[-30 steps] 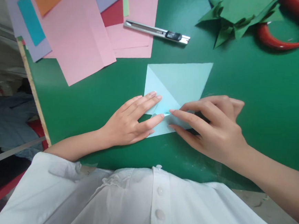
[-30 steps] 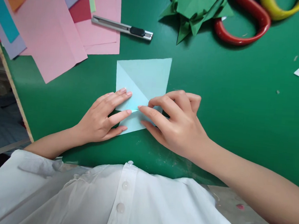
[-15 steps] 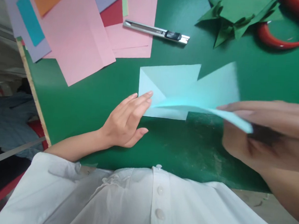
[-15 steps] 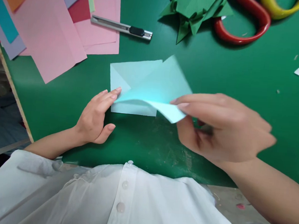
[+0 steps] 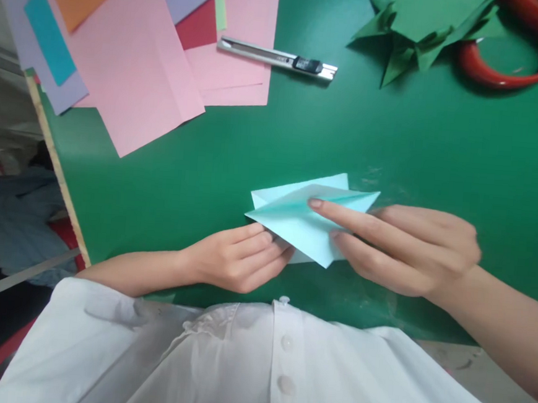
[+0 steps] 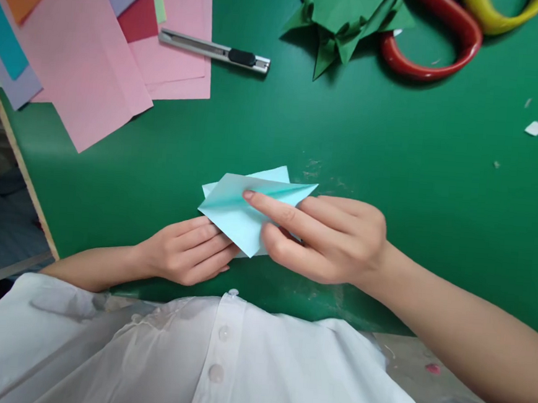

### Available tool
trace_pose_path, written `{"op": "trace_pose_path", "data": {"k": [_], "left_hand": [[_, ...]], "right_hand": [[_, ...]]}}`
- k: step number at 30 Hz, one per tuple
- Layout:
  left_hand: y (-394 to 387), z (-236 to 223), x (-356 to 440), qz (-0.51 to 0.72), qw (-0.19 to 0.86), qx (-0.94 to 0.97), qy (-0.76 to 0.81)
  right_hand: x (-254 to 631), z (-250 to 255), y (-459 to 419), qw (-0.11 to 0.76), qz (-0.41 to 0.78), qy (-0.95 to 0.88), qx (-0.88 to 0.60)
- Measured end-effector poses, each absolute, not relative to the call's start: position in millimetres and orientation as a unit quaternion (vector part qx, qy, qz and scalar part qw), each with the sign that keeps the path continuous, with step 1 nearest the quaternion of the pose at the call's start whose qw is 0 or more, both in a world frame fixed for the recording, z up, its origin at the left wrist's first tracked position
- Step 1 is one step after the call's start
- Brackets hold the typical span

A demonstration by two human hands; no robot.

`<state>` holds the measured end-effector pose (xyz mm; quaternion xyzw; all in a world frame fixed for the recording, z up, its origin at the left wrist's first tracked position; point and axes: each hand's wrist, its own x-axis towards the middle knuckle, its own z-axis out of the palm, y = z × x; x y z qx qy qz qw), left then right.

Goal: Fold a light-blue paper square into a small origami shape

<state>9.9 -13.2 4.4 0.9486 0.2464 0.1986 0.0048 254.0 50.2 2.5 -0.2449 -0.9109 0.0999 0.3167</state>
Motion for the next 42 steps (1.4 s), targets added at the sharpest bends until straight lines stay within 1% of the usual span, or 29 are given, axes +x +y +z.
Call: {"op": "trace_pose_path", "data": {"k": [1, 3, 6, 8, 9, 11, 13, 15, 16, 19, 21, 24, 28, 33, 39, 42], "left_hand": [[-12, 4, 10, 0.201, 0.012, 0.951, 0.237], [-9, 3, 8, 0.231, 0.019, 0.951, 0.202], [-5, 0, 4, 0.326, -0.003, 0.933, 0.152], [-4, -1, 2, 0.344, -0.016, 0.921, 0.179], [-4, -1, 1, 0.324, -0.011, 0.922, 0.211], [-6, 1, 0, 0.243, 0.007, 0.931, 0.273], [-8, 3, -1, 0.174, 0.020, 0.935, 0.308], [-8, 5, -1, 0.146, 0.030, 0.938, 0.313], [-8, 5, -1, 0.142, 0.039, 0.939, 0.310], [-5, 5, -1, 0.128, 0.080, 0.945, 0.290], [-4, 5, -1, 0.119, 0.088, 0.947, 0.285], [-3, 3, -1, 0.119, 0.079, 0.947, 0.289], [-3, 2, 0, 0.132, 0.063, 0.944, 0.297], [-4, 2, 1, 0.137, 0.059, 0.942, 0.301], [-2, 5, 2, 0.139, 0.073, 0.940, 0.304], [-2, 4, 1, 0.170, 0.080, 0.933, 0.307]], "right_hand": [[252, 3, 53, 0.327, 0.049, -0.925, -0.189], [251, 2, 59, 0.310, 0.044, -0.931, -0.186], [255, -3, 62, 0.275, 0.073, -0.938, -0.196], [257, -6, 61, 0.269, 0.089, -0.943, -0.174], [258, -7, 61, 0.269, 0.097, -0.944, -0.163], [260, -9, 61, 0.259, 0.119, -0.946, -0.153], [262, -10, 63, 0.216, 0.156, -0.950, -0.160], [266, -11, 66, 0.178, 0.185, -0.952, -0.167], [268, -11, 68, 0.177, 0.185, -0.953, -0.160], [272, -12, 73, 0.230, 0.156, -0.954, -0.108], [273, -13, 76, 0.249, 0.153, -0.952, -0.086], [275, -11, 78, 0.233, 0.145, -0.958, -0.082], [275, -5, 75, 0.204, 0.070, -0.970, -0.114], [264, 2, 62, 0.253, -0.005, -0.964, -0.083], [252, 4, 48, 0.267, 0.028, -0.958, -0.098], [257, 0, 52, 0.291, 0.058, -0.948, -0.118]]}}
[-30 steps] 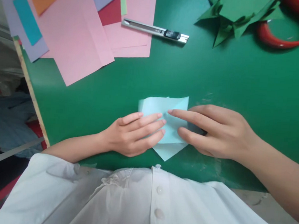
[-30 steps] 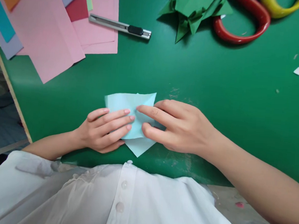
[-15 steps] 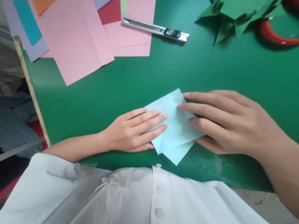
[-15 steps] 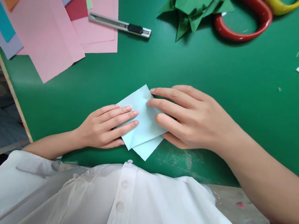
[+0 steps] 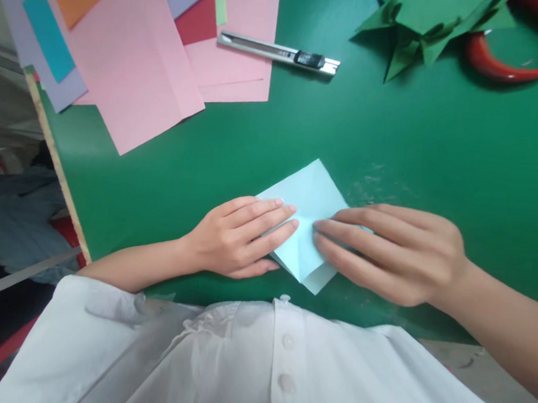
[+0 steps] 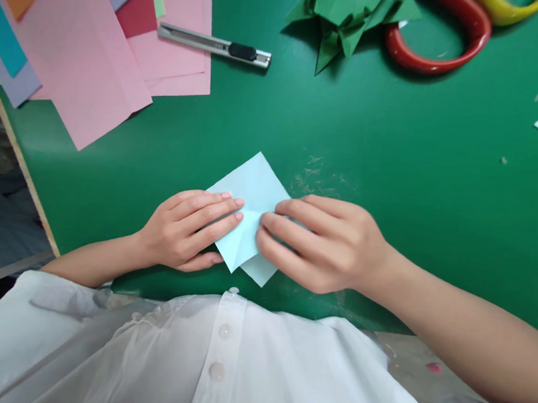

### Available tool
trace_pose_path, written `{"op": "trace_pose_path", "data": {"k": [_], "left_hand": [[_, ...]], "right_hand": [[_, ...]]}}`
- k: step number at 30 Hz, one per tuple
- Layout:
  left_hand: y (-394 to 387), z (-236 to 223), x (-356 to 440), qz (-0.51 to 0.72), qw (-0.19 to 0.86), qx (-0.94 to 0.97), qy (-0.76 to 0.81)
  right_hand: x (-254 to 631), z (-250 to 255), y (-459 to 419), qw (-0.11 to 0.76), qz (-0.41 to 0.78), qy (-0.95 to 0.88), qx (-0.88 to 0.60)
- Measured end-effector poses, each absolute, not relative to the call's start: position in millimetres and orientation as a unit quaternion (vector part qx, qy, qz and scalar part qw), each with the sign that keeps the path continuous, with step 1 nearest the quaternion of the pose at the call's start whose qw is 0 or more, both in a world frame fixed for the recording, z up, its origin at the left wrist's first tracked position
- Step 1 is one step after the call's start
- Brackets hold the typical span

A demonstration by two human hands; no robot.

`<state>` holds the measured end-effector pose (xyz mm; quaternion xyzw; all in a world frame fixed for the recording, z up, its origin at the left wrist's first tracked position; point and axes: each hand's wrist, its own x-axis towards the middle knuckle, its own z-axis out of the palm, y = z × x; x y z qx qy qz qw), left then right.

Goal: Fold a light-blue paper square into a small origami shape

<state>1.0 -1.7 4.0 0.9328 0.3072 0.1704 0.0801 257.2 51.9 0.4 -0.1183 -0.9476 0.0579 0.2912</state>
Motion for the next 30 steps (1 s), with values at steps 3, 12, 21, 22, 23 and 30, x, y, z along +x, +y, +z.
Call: {"op": "trace_pose_path", "data": {"k": [3, 12, 21, 22, 23, 30], "left_hand": [[-3, 1, 0, 0.224, 0.072, 0.917, 0.323], [-2, -3, 3, 0.285, 0.035, 0.880, 0.378], [-3, -1, 2, 0.189, 0.015, 0.887, 0.421], [-3, -1, 2, 0.185, 0.020, 0.890, 0.416], [-3, 0, 2, 0.180, 0.028, 0.895, 0.406], [-4, 1, 5, 0.122, 0.074, 0.924, 0.354]], "right_hand": [[263, -3, 58, 0.294, 0.099, -0.940, -0.140], [251, 6, 58, 0.232, 0.154, -0.897, -0.344], [246, 5, 49, 0.211, 0.176, -0.856, -0.438], [246, 5, 48, 0.204, 0.178, -0.854, -0.445], [245, 6, 47, 0.199, 0.181, -0.852, -0.449], [243, 7, 48, 0.197, 0.215, -0.830, -0.476]]}}
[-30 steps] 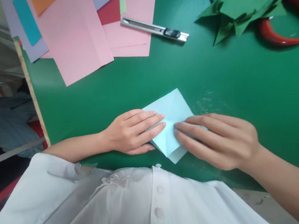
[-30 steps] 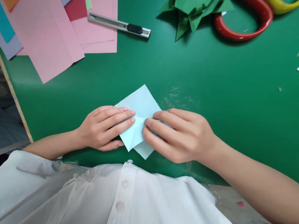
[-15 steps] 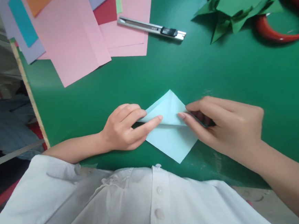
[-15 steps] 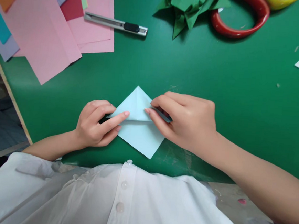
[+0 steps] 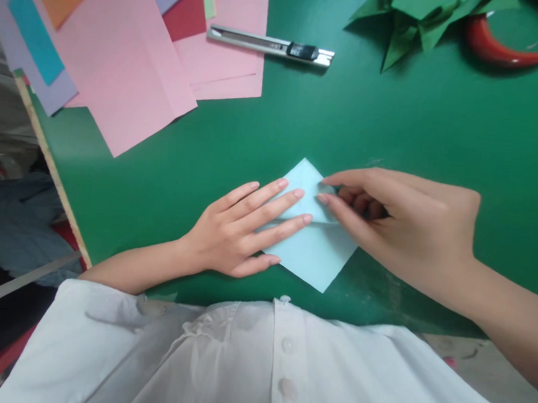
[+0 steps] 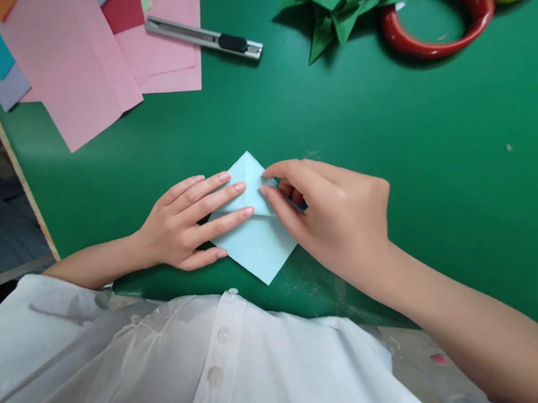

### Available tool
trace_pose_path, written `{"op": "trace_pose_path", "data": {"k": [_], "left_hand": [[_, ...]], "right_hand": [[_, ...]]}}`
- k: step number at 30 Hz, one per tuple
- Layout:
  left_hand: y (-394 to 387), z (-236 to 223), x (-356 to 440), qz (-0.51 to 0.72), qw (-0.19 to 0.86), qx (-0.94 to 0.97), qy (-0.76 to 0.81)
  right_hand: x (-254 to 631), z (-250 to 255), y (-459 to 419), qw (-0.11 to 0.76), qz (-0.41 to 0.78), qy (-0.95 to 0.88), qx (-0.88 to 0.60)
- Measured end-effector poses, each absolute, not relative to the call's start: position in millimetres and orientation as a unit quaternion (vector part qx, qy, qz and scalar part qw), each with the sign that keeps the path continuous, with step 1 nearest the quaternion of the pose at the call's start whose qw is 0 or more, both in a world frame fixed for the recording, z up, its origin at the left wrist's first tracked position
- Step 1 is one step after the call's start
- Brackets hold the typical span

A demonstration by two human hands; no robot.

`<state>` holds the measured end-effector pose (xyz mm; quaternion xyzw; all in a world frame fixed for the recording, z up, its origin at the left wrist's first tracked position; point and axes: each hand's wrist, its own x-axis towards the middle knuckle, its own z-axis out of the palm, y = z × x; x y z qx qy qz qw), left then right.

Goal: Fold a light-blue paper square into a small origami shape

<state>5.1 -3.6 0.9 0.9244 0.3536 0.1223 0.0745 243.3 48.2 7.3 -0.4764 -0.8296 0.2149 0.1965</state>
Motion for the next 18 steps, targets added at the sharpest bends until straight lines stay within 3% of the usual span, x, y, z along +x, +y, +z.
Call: {"op": "trace_pose_path", "data": {"k": [11, 18], "left_hand": [[-1.5, -2.1, 5.2, 0.112, 0.102, 0.921, 0.360], [-0.7, -1.8, 6.2, 0.109, 0.100, 0.920, 0.363]], "right_hand": [[244.1, 9.2, 49.8, 0.195, 0.221, -0.833, -0.469], [242.5, 5.5, 51.9, 0.183, 0.143, -0.863, -0.448]]}}
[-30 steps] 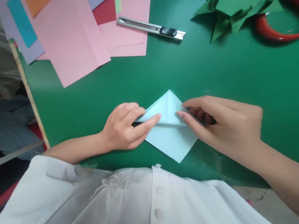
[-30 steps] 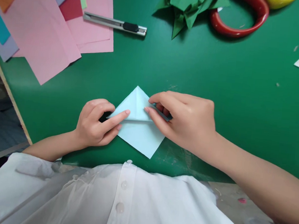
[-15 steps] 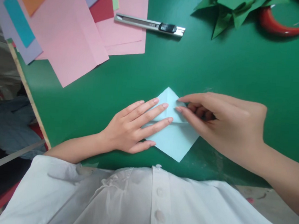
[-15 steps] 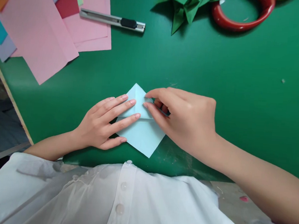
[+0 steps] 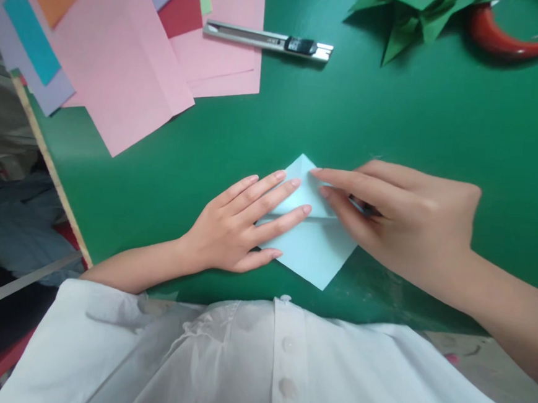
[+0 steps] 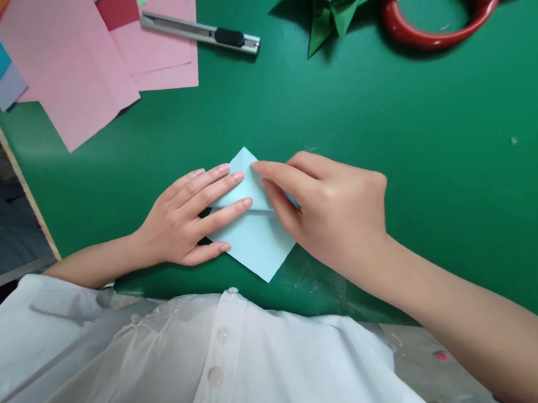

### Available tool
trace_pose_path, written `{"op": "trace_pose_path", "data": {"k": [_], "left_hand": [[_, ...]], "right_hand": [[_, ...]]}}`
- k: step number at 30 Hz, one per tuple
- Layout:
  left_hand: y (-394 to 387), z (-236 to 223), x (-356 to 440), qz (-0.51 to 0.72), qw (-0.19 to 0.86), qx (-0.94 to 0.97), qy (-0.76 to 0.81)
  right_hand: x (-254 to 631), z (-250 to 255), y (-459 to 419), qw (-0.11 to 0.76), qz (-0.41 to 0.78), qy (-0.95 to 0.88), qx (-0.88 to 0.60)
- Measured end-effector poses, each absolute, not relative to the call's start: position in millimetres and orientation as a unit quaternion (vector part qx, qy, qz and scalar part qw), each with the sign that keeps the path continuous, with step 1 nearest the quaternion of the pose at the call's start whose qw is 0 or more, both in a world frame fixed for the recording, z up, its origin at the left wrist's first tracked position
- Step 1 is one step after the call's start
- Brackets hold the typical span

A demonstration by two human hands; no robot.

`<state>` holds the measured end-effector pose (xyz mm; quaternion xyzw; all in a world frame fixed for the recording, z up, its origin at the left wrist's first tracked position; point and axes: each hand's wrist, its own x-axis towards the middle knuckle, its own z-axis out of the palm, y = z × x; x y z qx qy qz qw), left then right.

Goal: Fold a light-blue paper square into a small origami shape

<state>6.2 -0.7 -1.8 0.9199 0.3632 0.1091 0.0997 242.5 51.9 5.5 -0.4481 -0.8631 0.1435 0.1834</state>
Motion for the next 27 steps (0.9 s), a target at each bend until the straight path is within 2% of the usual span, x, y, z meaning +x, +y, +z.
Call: {"op": "trace_pose_path", "data": {"k": [5, 12, 27], "left_hand": [[-0.2, -2.5, 7.1, 0.110, 0.099, 0.919, 0.365], [0.8, -2.7, 7.8, 0.110, 0.097, 0.918, 0.369], [1.0, -3.1, 8.2, 0.112, 0.107, 0.916, 0.369]], "right_hand": [[242.1, 2.8, 50.3, 0.183, 0.102, -0.878, -0.430], [240.9, -0.9, 47.9, 0.124, 0.045, -0.897, -0.421], [241.0, -3.4, 48.4, 0.160, 0.034, -0.900, -0.404]]}}
